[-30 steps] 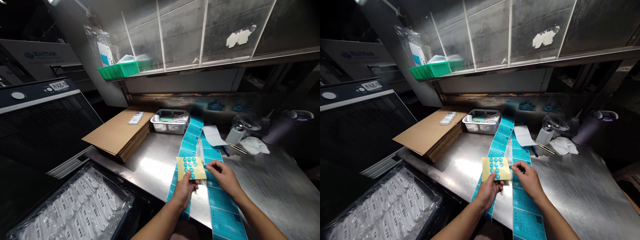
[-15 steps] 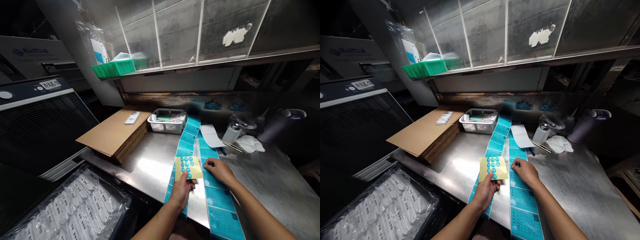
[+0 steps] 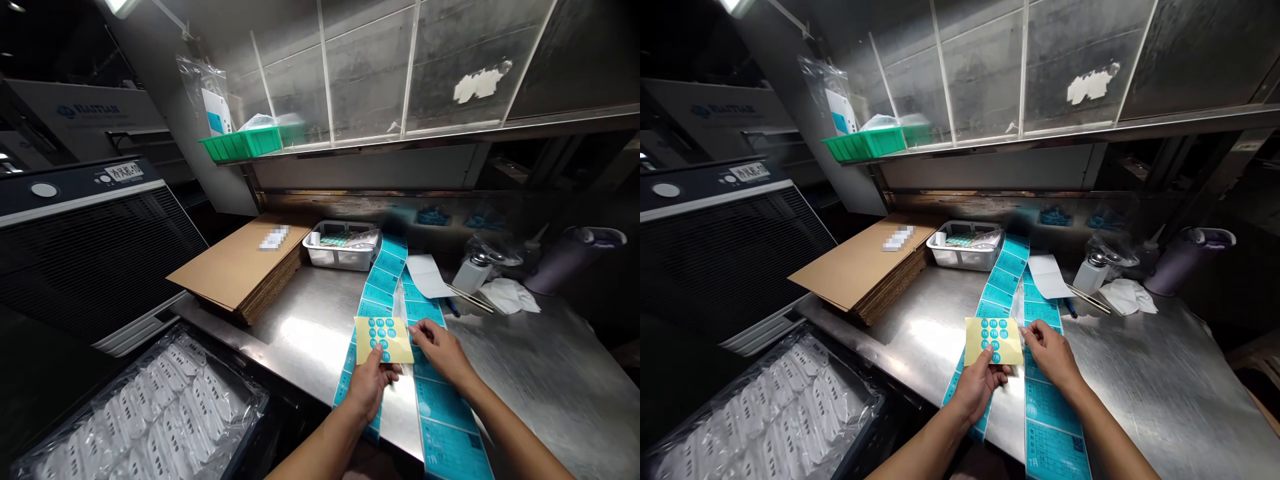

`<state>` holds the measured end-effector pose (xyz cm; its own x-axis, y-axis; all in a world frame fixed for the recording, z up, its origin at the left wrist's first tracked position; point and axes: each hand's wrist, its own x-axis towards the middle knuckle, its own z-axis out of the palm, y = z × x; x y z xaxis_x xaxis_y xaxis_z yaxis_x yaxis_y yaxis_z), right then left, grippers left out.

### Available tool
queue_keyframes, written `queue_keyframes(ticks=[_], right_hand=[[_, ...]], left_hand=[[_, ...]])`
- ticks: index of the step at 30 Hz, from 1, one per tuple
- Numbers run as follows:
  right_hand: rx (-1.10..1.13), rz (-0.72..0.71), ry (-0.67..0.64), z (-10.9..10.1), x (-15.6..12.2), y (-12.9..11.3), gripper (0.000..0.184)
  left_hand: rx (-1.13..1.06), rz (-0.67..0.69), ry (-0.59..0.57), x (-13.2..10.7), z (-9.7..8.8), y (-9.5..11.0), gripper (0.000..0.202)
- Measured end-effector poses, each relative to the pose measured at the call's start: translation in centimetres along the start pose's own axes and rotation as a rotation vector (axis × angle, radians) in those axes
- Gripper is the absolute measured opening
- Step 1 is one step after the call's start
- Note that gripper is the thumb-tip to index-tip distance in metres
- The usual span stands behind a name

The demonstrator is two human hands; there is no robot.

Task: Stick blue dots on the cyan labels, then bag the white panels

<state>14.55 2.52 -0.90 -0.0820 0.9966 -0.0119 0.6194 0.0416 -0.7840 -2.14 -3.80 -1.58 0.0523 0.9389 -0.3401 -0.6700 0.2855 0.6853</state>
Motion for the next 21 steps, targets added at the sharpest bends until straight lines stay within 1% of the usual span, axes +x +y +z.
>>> queue_keyframes(ticks=[2,4,7,9,11,12,15,16,18,19,21], right_hand=[[0.133,-0.051,-0.064,0.8,-0.8,-0.4,0.033],[0.217,-0.079,-0.108,1.2,-1.4,-0.5,0.03],[0.24,-0.102,-0.125,0.9,-1.8,-0.3,0.025],[0.201,-0.115,-0.107,0.2,-1.9,0.0,0.023],[0.124,-0.122,-0.06,-0.6,-2.2,0.2,0.022],[0.072,-0.123,-0.022,-0.9,-2.4,0.1,0.024],[-0.103,-0.148,0.141,-1.3,-3.4,-0.9,0.037],[-0.152,-0.172,0.183,-1.3,-3.8,-1.4,0.037],[-0.216,-0.239,0.196,-0.9,-4.6,-2.4,0.025],[-0.234,-0.273,0.174,-0.6,-4.9,-2.8,0.019],[-0.262,-0.323,0.131,0.1,-5.4,-3.3,0.014]], left_hand=[[-0.003,-0.009,-0.009,0.0,0.1,0.1,0.041],[-0.007,-0.012,-0.018,-0.1,0.1,0.4,0.042],[-0.059,-0.015,-0.072,-0.2,0.1,0.7,0.046],[-0.09,-0.021,-0.106,-0.3,-0.1,0.8,0.047],[-0.067,-0.015,-0.111,-0.2,-0.2,0.7,0.045],[-0.04,-0.006,-0.111,-0.2,-0.3,0.6,0.044],[0.032,0.025,-0.121,0.0,-0.3,0.4,0.045],[0.043,0.029,-0.124,0.0,-0.3,0.3,0.047],[0.048,0.037,-0.128,-0.1,-0.1,0.2,0.048],[0.046,0.042,-0.134,-0.2,-0.1,0.2,0.049],[0.046,0.05,-0.142,-0.4,0.0,0.2,0.05]])
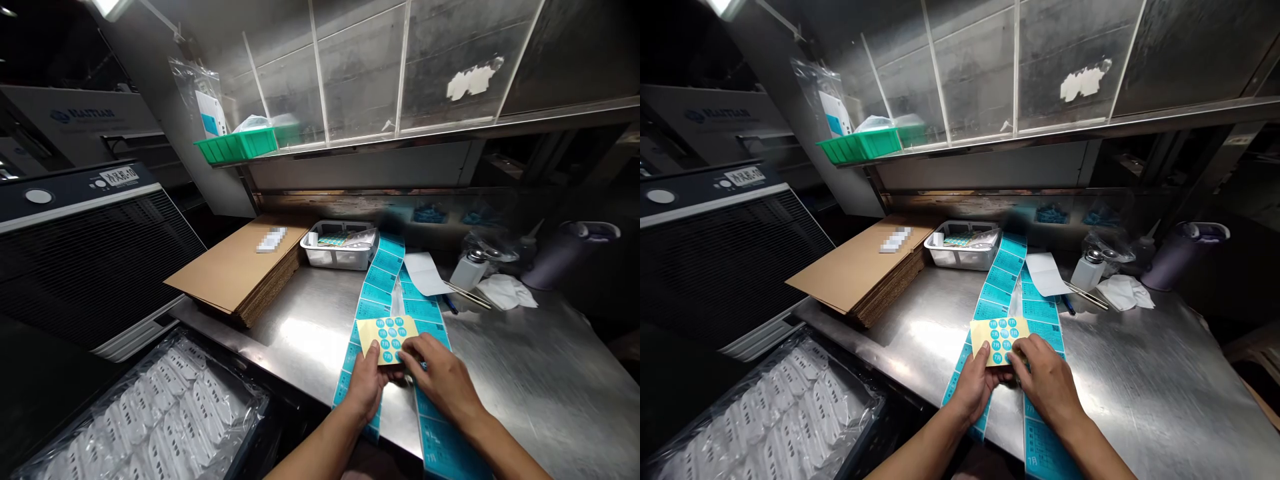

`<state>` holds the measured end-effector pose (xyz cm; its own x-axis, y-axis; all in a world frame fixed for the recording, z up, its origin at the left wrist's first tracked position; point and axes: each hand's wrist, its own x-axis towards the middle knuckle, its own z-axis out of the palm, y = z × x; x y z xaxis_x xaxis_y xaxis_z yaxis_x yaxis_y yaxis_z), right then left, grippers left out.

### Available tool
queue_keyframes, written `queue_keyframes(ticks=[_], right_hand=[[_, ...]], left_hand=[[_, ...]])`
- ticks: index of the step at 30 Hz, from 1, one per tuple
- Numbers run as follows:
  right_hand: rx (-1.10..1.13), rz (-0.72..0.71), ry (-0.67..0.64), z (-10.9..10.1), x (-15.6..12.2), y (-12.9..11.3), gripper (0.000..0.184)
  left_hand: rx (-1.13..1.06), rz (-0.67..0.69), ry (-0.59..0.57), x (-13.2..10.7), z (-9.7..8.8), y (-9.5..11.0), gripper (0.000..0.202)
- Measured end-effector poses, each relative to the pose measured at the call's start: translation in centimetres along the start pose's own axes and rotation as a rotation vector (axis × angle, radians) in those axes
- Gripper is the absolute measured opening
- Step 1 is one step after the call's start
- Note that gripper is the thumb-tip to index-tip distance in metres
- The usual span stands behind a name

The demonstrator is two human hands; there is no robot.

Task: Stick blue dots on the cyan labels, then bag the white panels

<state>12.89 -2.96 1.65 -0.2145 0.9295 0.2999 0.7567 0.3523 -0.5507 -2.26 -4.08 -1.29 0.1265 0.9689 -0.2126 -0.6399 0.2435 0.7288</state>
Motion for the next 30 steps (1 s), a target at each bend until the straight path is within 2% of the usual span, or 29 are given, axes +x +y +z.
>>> queue_keyframes(ticks=[5,11,19,22,26,30], right_hand=[[-0.07,-0.055,0.013,1.3,-0.2,-0.1,0.014],[-0.106,-0.096,0.034,1.9,-0.3,-0.1,0.021],[0.046,-0.064,-0.001,1.4,-0.1,-0.3,0.02],[0.123,0.027,-0.002,0.3,1.5,1.5,0.022],[0.095,0.211,0.016,-0.8,5.2,5.5,0.021],[0.033,0.24,-0.127,-0.5,8.4,8.0,0.021]], left_hand=[[-0.024,-0.01,0.001,0.0,-0.1,-0.1,0.053],[-0.054,-0.036,0.021,0.2,-0.4,-0.1,0.051],[-0.097,-0.004,0.03,0.0,0.1,0.3,0.05],[-0.148,0.024,0.11,0.0,0.1,0.2,0.051],[-0.161,0.03,0.178,0.0,0.1,0.1,0.052],[-0.153,0.01,0.19,0.1,0.1,0.2,0.053]])
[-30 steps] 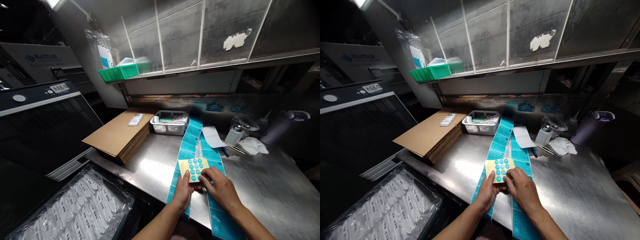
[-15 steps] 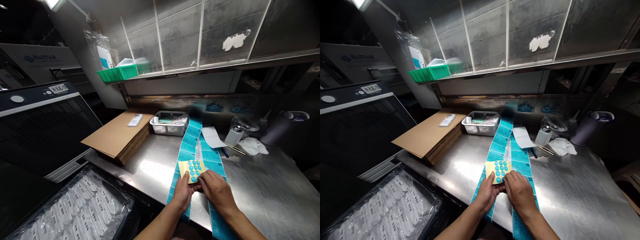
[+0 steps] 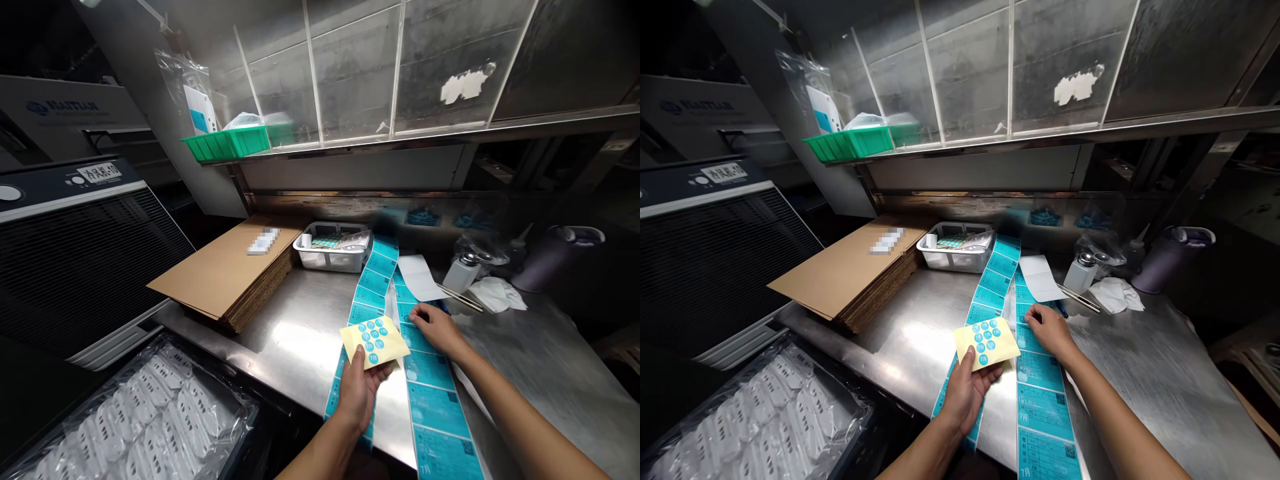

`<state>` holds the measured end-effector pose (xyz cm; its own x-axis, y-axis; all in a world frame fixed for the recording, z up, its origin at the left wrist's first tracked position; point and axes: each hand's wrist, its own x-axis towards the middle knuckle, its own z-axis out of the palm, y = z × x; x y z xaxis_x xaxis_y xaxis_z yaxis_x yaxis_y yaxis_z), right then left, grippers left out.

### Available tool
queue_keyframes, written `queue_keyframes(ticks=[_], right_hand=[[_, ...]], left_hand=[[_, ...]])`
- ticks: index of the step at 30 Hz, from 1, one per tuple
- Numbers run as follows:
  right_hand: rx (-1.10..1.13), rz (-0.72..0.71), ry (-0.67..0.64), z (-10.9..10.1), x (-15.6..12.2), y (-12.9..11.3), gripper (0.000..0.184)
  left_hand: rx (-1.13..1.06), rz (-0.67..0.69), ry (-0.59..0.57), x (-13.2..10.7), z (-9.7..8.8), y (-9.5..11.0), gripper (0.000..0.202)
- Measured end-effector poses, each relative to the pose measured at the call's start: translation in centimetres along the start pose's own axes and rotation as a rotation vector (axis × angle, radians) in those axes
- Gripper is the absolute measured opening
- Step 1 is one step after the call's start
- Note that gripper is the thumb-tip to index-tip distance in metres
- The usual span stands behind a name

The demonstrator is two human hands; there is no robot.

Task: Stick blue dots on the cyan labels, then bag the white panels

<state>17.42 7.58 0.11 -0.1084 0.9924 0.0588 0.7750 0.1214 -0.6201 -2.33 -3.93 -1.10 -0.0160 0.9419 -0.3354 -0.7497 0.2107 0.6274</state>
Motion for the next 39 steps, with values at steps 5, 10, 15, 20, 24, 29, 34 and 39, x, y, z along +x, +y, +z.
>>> queue_keyframes(ticks=[5,10,15,20,24,29,34,39], right_hand=[[-0.131,0.035,-0.138,0.7,1.8,0.2,0.028],[-0.244,0.066,-0.189,0.8,2.2,-0.1,0.027],[-0.291,0.113,-0.168,0.8,2.2,-0.5,0.029],[-0.245,0.052,-0.137,1.1,0.5,-0.9,0.02],[-0.139,-0.009,-0.063,0.9,-2.3,-1.8,0.009],[-0.006,-0.156,0.035,0.9,-6.5,-5.4,0.016],[-0.023,-0.298,0.027,2.5,-9.0,-7.8,0.013],[-0.076,-0.351,0.101,3.9,-9.0,-7.2,0.016]], left_hand=[[-0.008,-0.011,-0.009,0.1,0.0,0.0,0.051],[-0.01,-0.011,0.002,0.2,0.0,0.0,0.049],[0.008,-0.011,-0.014,0.2,0.0,0.0,0.05],[0.042,-0.023,-0.017,0.2,0.1,0.0,0.053],[0.066,-0.015,-0.033,0.0,0.2,0.0,0.052],[0.138,0.017,-0.055,-0.2,0.4,-0.1,0.054],[0.168,0.056,-0.114,-0.4,0.6,-0.3,0.049],[0.187,0.045,-0.108,-0.3,0.4,-0.5,0.048]])
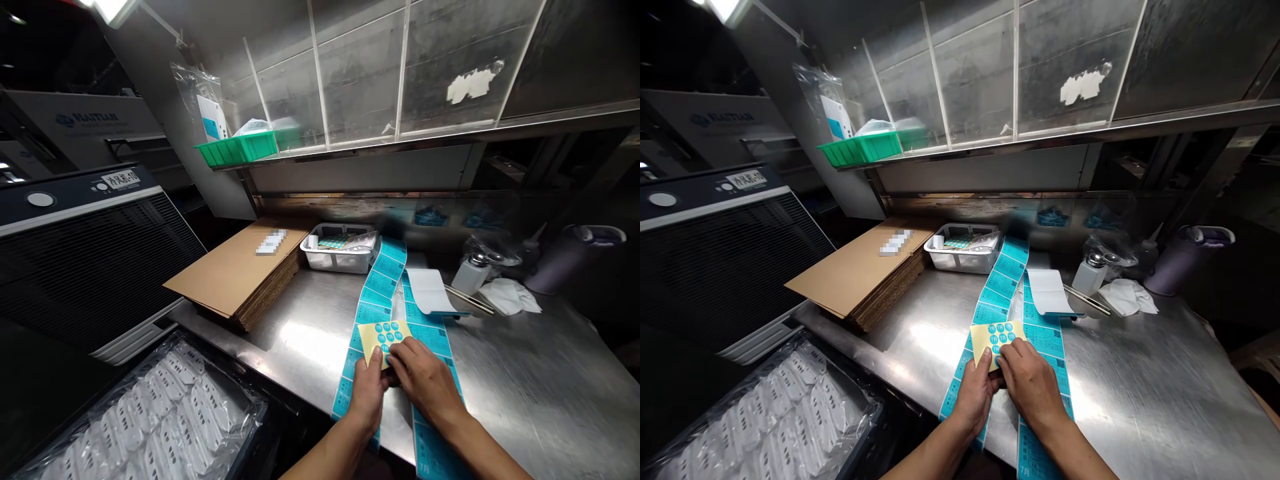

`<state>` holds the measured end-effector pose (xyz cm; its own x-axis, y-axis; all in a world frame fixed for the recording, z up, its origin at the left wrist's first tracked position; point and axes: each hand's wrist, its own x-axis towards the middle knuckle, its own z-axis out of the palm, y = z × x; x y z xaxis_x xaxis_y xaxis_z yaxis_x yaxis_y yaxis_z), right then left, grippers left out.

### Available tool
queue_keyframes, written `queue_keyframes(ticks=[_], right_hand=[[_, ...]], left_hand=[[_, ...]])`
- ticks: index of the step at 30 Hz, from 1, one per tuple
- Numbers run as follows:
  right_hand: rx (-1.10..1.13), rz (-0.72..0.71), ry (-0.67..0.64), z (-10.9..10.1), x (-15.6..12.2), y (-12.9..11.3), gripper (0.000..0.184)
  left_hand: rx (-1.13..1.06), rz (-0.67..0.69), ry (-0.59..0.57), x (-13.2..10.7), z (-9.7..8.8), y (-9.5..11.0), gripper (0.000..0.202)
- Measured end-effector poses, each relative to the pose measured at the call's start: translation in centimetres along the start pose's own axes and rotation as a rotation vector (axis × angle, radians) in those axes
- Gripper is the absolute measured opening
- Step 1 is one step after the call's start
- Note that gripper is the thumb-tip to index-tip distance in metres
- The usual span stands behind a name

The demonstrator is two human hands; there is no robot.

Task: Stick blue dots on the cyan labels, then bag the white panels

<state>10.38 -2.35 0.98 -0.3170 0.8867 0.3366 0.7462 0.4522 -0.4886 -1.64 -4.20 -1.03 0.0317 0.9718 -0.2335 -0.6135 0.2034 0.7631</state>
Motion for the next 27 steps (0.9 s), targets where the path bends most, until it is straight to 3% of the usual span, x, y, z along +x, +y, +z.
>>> queue_keyframes(ticks=[5,10,15,20,27], right_hand=[[0.013,-0.038,0.024,0.8,-0.3,0.2,0.027],[0.141,0.004,0.008,0.5,-0.2,0.1,0.023],[0.243,0.195,0.001,-0.8,2.8,4.5,0.022],[0.135,0.385,-0.071,-1.3,6.7,9.8,0.021],[0.015,0.4,-0.26,-0.9,8.3,10.6,0.026]], left_hand=[[-0.001,-0.023,0.028,0.0,-0.2,-0.1,0.045],[-0.043,-0.011,0.006,0.0,-0.2,0.2,0.044],[-0.099,-0.034,0.073,0.1,-0.1,0.4,0.051],[-0.096,-0.053,0.098,0.1,-0.2,0.4,0.056],[-0.086,-0.057,0.081,0.1,-0.2,0.5,0.054]])
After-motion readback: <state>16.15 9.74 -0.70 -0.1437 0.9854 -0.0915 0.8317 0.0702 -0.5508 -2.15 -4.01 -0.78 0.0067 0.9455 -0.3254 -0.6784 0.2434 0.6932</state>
